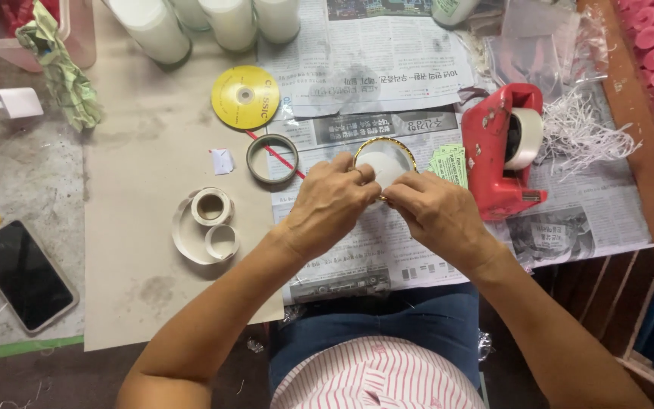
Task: Applying a decorative band and plastic wrapping to a candle, secured with tape and string.
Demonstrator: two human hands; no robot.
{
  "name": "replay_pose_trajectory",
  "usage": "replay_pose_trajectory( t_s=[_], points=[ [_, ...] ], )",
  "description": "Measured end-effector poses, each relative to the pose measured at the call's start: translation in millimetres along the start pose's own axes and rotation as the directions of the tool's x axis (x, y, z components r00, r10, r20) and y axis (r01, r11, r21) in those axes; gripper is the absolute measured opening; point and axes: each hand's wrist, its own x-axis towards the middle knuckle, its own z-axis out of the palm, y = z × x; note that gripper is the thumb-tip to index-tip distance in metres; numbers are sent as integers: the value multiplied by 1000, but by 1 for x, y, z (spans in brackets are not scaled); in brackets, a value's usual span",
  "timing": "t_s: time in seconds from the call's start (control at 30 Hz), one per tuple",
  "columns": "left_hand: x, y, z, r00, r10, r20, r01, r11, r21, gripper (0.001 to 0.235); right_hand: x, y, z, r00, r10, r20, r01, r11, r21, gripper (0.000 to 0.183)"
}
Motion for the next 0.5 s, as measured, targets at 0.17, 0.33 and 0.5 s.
replay_pose_trajectory(
  t_s=[0.17,0.33,0.5],
  points=[
    [-14,-25,-19,917,-359,-172,189,774,-604,29,-18,-12,-8,952,117,-283,-58,976,211,30],
    [-37,-20,37,754,-604,258,474,227,-851,79,-58,-40,60,791,598,-131,-120,360,925,50],
    [-60,11,74,759,-623,190,425,251,-870,83,-43,-29,75,820,555,141,-307,217,927,79]
  ],
)
